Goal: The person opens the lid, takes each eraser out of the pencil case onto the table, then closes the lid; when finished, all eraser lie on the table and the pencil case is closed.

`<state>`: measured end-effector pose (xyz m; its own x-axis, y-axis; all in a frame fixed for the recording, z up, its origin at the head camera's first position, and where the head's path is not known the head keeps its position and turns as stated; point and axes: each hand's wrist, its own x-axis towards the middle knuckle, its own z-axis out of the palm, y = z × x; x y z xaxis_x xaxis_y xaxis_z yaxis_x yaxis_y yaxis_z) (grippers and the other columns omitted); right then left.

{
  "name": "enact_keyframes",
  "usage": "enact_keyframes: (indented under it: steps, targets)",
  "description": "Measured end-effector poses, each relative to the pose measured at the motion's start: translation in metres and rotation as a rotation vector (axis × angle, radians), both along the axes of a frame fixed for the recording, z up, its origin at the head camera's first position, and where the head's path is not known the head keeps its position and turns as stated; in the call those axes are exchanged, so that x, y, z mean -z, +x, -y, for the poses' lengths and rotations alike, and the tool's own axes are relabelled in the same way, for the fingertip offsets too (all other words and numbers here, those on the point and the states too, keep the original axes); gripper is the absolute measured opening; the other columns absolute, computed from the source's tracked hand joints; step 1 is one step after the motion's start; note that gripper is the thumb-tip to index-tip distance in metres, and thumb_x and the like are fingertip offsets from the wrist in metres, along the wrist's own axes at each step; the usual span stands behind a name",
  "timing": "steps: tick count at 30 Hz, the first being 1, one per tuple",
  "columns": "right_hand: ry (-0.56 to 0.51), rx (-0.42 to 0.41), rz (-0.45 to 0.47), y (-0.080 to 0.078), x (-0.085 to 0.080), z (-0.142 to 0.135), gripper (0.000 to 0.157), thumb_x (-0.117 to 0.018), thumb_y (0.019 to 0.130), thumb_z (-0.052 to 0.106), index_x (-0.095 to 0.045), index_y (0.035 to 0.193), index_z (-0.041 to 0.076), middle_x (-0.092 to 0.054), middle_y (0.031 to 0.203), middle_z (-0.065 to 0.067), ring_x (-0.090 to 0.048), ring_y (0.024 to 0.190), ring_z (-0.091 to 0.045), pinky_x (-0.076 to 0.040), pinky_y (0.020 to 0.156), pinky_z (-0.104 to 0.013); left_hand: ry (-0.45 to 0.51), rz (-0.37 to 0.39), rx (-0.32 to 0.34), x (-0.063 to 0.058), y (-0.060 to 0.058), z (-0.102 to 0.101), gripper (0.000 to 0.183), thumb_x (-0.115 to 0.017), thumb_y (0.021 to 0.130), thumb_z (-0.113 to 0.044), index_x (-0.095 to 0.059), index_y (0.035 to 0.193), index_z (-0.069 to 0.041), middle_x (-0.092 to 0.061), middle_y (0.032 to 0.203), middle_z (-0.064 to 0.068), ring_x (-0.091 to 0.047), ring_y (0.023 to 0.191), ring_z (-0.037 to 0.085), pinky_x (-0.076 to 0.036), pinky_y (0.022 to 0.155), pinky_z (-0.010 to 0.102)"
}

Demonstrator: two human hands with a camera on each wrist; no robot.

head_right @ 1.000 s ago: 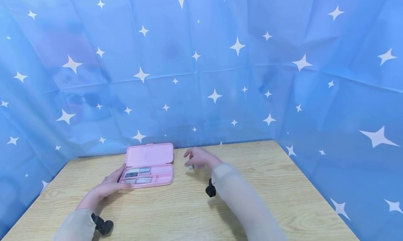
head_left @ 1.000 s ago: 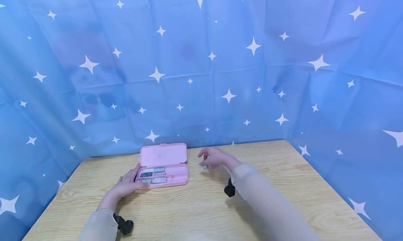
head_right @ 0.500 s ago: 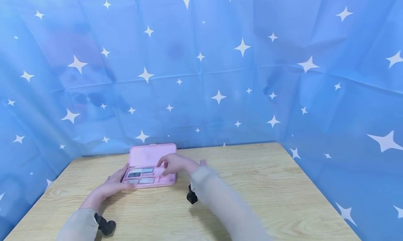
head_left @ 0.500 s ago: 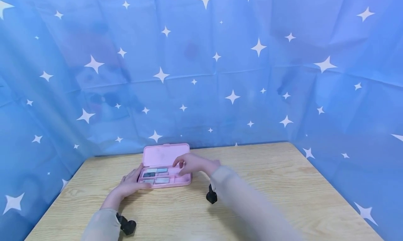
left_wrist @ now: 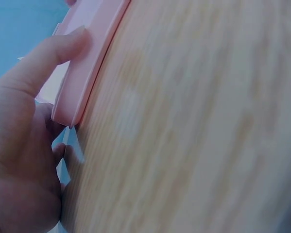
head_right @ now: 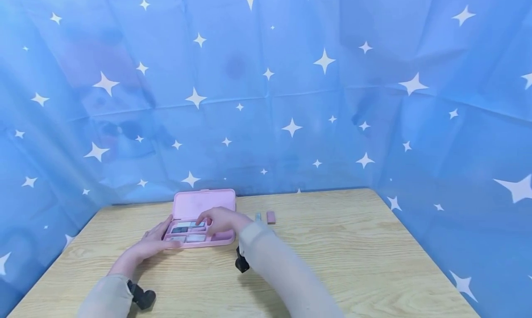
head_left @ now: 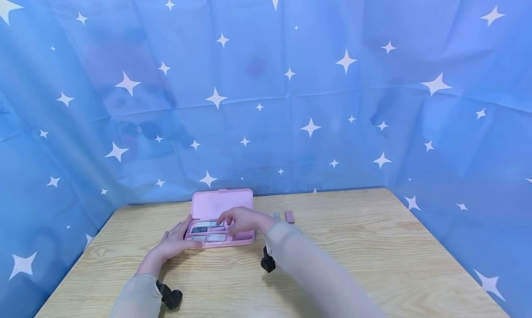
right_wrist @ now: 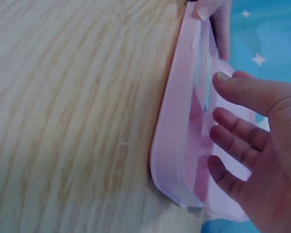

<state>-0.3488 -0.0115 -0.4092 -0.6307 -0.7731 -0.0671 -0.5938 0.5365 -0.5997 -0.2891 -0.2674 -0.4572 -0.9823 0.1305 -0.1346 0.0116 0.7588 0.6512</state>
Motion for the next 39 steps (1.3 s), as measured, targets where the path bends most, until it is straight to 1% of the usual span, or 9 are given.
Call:
enact_keyframes:
  steps: [4,8,18,21,25,30,32,36,39]
  targets:
    - [0.045,-0.007,-0.026,0.0,0.004,0.004,0.049,-0.073,0.081,0.002,-0.065,0.126,0.021,-0.061,0.103,-0.003,-0.052,0.079,-0.008,-0.045,0.064,-0.02,-0.006,-0.005,0.01,0.001,-0.001,0.0,0.115,-0.075,0.075,-0.053,-0.006,0.156,-0.007,-0.009,0.157,0.028,-0.003,0.143,0.047,0.008,0.11,0.064]
    - [0.091,0.009,-0.026,0.0,0.007,0.008,0.047,-0.073,0.083,0.004,-0.066,0.124,0.026,-0.06,0.1,0.001,-0.051,0.08,-0.009,-0.045,0.068,-0.021,-0.013,-0.012,0.011,0.003,-0.002,0.0,0.115,-0.075,0.076,-0.052,-0.006,0.156,-0.008,-0.01,0.157,0.028,-0.003,0.143,0.046,0.007,0.111,0.064]
    - [0.189,-0.024,-0.05,-0.004,0.009,0.019,0.05,-0.071,0.085,0.002,-0.065,0.126,0.031,-0.05,0.084,0.002,-0.045,0.072,-0.01,-0.04,0.063,-0.02,-0.011,-0.006,0.005,0.005,-0.003,0.002,0.115,-0.074,0.076,-0.053,-0.005,0.156,-0.009,-0.009,0.158,0.027,-0.003,0.144,0.045,0.008,0.111,0.063]
    - [0.213,-0.031,-0.052,-0.004,0.008,0.022,0.055,-0.07,0.085,0.0,-0.064,0.128,0.032,-0.055,0.094,0.002,-0.046,0.075,-0.011,-0.04,0.061,-0.02,-0.011,-0.006,0.005,0.006,-0.005,0.003,0.115,-0.074,0.076,-0.053,-0.005,0.156,-0.009,-0.008,0.158,0.026,-0.002,0.144,0.045,0.008,0.111,0.063]
    - [0.244,-0.06,-0.067,-0.002,0.006,0.025,0.062,-0.068,0.084,-0.005,-0.062,0.131,0.034,-0.06,0.117,0.004,-0.049,0.082,-0.011,-0.041,0.058,-0.02,-0.008,-0.002,0.009,0.006,-0.005,0.002,0.115,-0.075,0.076,-0.053,-0.005,0.156,-0.009,-0.008,0.158,0.026,-0.002,0.144,0.045,0.008,0.111,0.063]
    - [0.307,-0.076,-0.111,0.001,0.004,0.029,0.069,-0.064,0.084,-0.009,-0.06,0.132,0.041,-0.059,0.109,0.003,-0.044,0.073,-0.012,-0.037,0.053,-0.021,-0.007,0.002,0.012,0.003,-0.004,0.002,0.114,-0.074,0.077,-0.053,-0.005,0.156,-0.008,-0.008,0.158,0.026,-0.002,0.144,0.045,0.008,0.111,0.063]
    - [0.326,-0.055,-0.114,0.003,0.004,0.03,0.07,-0.062,0.084,-0.009,-0.059,0.131,0.043,-0.058,0.113,0.001,-0.044,0.077,-0.012,-0.036,0.054,-0.022,-0.009,0.0,0.011,0.002,-0.003,0.002,0.113,-0.073,0.077,-0.053,-0.005,0.156,-0.008,-0.008,0.158,0.026,-0.001,0.144,0.045,0.008,0.111,0.063]
    - [0.341,-0.009,-0.095,0.006,0.004,0.03,0.069,-0.061,0.086,-0.008,-0.06,0.129,0.046,-0.053,0.132,0.001,-0.047,0.093,-0.012,-0.039,0.056,-0.023,-0.016,0.002,0.011,0.002,-0.003,0.002,0.114,-0.073,0.077,-0.053,-0.005,0.156,-0.008,-0.008,0.158,0.026,-0.002,0.144,0.045,0.008,0.111,0.063]
    - [0.349,-0.01,-0.105,0.007,0.004,0.031,0.067,-0.061,0.086,-0.007,-0.061,0.128,0.045,-0.053,0.13,0.001,-0.048,0.093,-0.012,-0.038,0.056,-0.023,-0.016,0.003,0.01,0.002,-0.003,0.002,0.115,-0.073,0.077,-0.054,-0.005,0.156,-0.007,-0.009,0.158,0.026,-0.002,0.144,0.045,0.008,0.11,0.064]
